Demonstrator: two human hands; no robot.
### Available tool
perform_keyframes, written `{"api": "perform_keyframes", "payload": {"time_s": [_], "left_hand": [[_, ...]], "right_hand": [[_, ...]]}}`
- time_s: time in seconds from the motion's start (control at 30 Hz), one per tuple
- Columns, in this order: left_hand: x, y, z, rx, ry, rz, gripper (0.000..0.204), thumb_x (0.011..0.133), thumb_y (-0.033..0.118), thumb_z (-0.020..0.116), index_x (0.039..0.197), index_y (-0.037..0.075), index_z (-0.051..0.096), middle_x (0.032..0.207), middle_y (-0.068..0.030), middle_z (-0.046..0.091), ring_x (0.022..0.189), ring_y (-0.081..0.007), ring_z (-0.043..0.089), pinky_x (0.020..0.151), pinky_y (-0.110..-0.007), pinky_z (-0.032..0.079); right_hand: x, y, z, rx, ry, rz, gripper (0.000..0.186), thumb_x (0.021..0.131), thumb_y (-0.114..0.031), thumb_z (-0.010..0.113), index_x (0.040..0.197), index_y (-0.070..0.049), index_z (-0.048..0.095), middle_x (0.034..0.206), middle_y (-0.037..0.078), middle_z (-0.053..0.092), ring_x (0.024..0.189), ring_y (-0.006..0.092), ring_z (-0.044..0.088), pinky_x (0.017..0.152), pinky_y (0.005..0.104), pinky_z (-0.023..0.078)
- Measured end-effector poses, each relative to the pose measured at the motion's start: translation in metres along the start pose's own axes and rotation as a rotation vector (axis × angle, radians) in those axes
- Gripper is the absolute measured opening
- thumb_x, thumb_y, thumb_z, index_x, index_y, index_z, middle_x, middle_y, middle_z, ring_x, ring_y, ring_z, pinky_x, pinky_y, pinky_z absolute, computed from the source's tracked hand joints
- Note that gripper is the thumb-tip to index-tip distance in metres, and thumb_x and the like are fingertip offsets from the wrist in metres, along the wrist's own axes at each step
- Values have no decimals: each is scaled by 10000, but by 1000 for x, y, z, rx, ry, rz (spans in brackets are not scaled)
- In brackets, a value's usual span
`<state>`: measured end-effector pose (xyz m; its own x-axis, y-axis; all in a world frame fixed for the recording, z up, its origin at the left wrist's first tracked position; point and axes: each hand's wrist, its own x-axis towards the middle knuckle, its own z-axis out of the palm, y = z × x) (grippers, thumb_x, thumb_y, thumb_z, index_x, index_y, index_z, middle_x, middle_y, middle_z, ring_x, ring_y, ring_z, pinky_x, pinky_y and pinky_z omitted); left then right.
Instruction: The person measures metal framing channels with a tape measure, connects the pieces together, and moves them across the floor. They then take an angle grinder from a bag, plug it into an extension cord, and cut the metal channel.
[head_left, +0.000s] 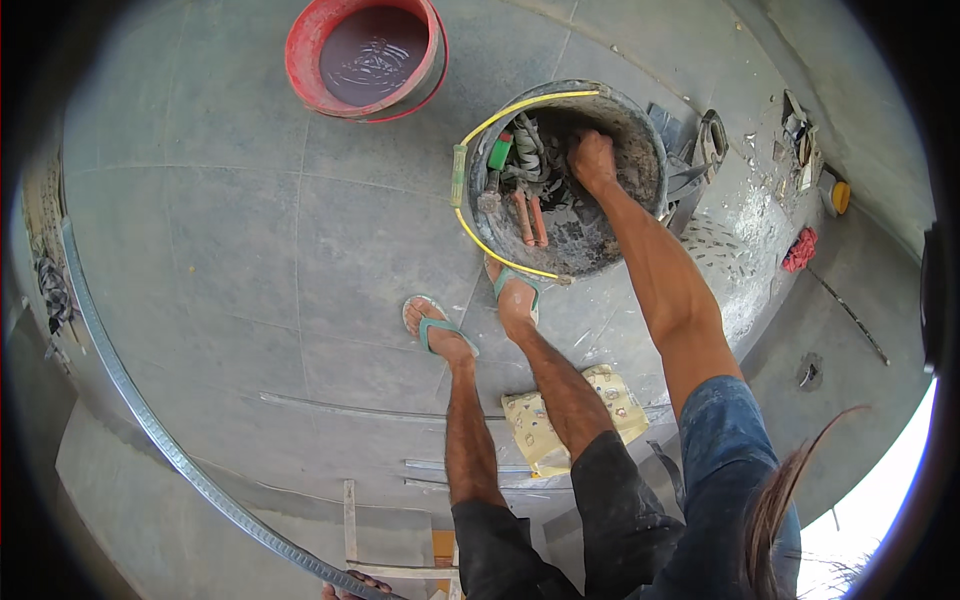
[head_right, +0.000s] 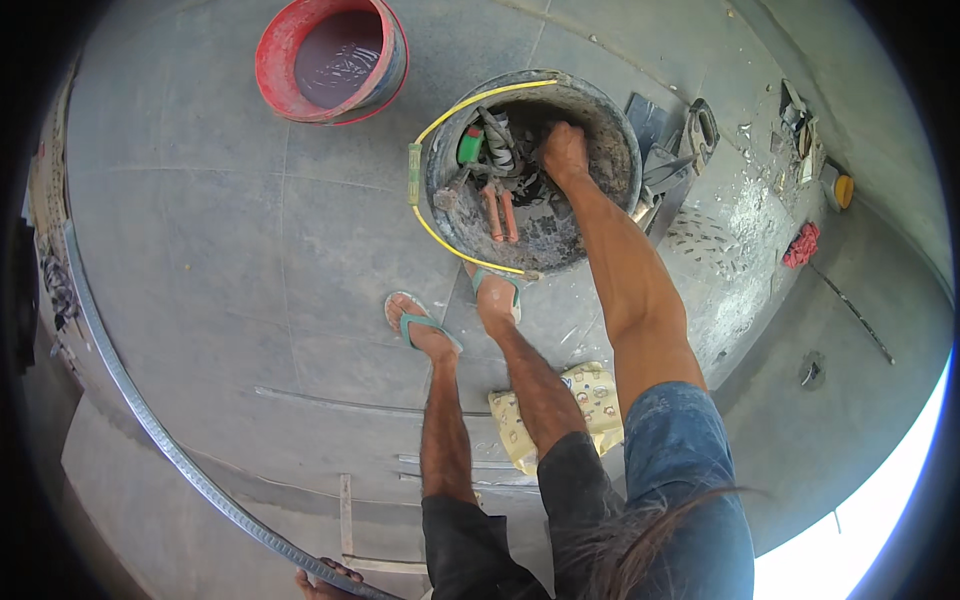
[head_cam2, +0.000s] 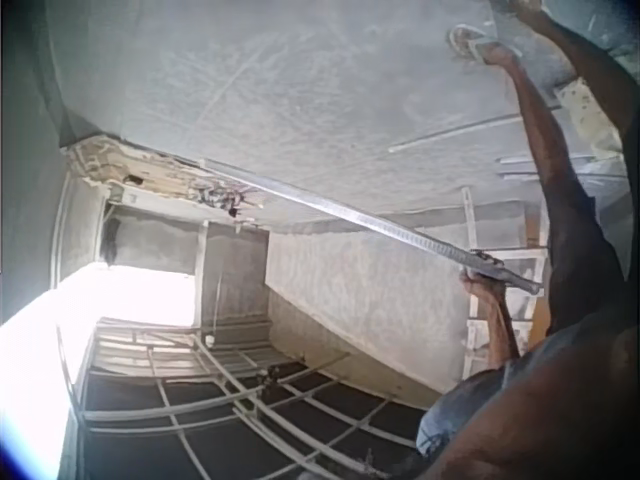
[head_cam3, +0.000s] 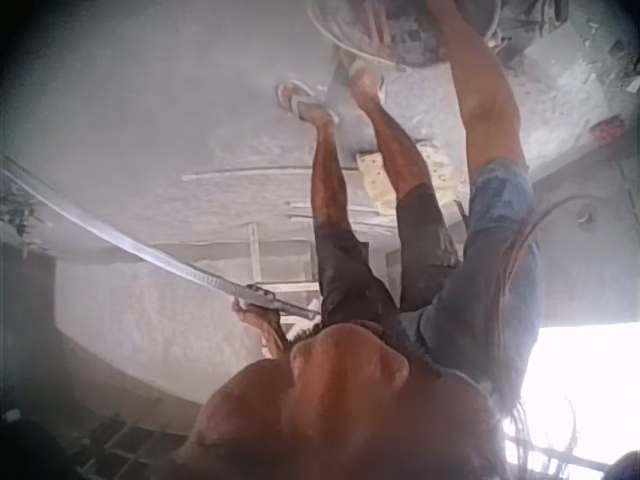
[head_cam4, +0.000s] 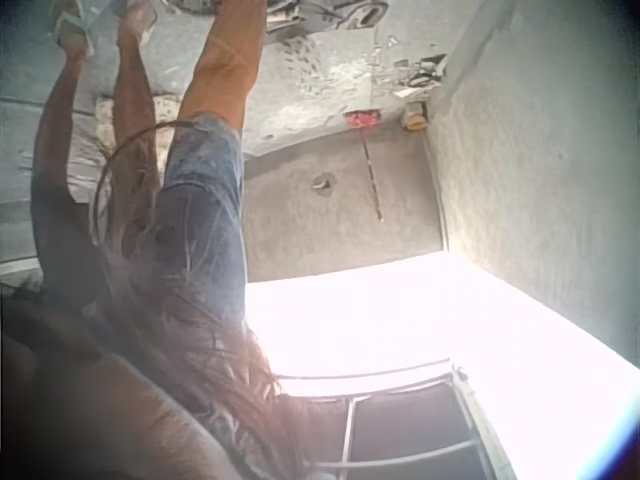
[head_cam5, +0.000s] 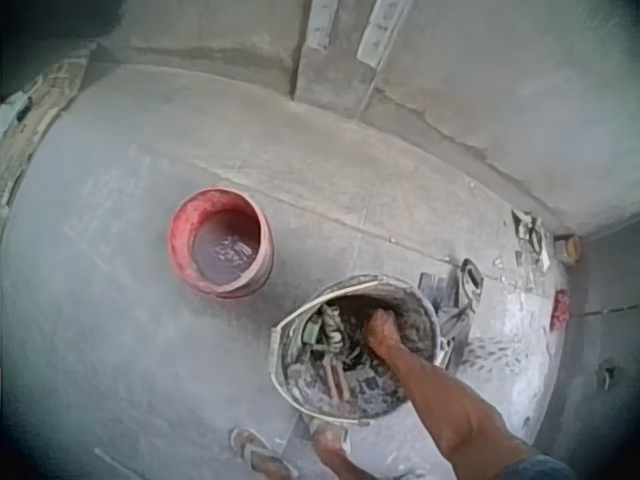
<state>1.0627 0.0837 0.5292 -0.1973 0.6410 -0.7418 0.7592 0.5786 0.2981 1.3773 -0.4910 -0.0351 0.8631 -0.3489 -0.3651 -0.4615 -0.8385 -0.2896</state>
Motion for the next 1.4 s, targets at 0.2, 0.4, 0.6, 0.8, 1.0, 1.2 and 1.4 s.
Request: {"api": "perform_keyframes", "payload": {"time_s": [0.2, 0.4, 0.6, 0.8, 1.0, 1.2, 1.4], "left_hand": [[0, -10, -13, -128, -8, -125, 610, 933, 591, 535, 1125, 28, 668, 894, -104, 710, 746, -280, 682, 550, -426, 538], [2, -27, 1, 38, 95, -53, 590, 958, 616, 475, 1109, 68, 634, 781, -87, 635, 673, -260, 635, 517, -414, 526], [17, -46, -10, 106, 161, -92, 653, 979, 659, 361, 1024, 63, 624, 723, -99, 608, 605, -260, 600, 491, -373, 509], [18, -72, -46, 108, 88, -17, 686, 971, 707, 391, 1038, 73, 645, 758, -118, 640, 651, -292, 624, 540, -410, 535], [-48, -45, -9, 175, -19, 219, 430, 1023, 436, 453, 946, 34, 584, 701, -96, 597, 524, -197, 606, 422, -313, 501], [-131, -40, -85, 680, 135, 378, 466, 933, 408, 557, 758, 6, 716, 597, -80, 667, 503, -221, 608, 531, -382, 466], [-192, 23, -112, 915, 59, 717, 497, 861, 551, 632, 798, 70, 740, 757, -203, 701, 782, -453, 679, 693, -524, 493]], "right_hand": [[5, -25, 11, 34, 45, 251, 243, 853, -211, 680, 1030, -74, 776, 1030, 262, 734, 1006, 442, 705, 902, 507, 564], [-5, -47, -5, 53, 95, 413, 387, 835, -438, 728, 1087, -150, 786, 1064, 231, 744, 1045, 448, 696, 929, 524, 549], [-16, -57, -5, 102, 118, 405, 428, 864, -442, 683, 1110, -100, 763, 1052, 263, 733, 1043, 479, 683, 941, 531, 541], [-58, -91, -58, 828, 193, 331, 289, 948, -255, 711, 1019, 23, 681, 925, 179, 751, 840, 226, 733, 769, 352, 590], [-150, -147, -220, 1459, -167, 279, 247, 1012, -153, 676, 1181, 12, 605, 1035, 102, 708, 840, 131, 678, 737, 282, 573], [-297, -267, -375, 1297, -616, 142, 253, 997, -153, 705, 1167, 6, 608, 944, 62, 682, 813, 122, 671, 754, 283, 571], [-426, -374, -547, 1104, -790, -255, 196, 989, -161, 723, 996, -38, 571, 877, 43, 669, 793, 122, 663, 755, 277, 548]]}}
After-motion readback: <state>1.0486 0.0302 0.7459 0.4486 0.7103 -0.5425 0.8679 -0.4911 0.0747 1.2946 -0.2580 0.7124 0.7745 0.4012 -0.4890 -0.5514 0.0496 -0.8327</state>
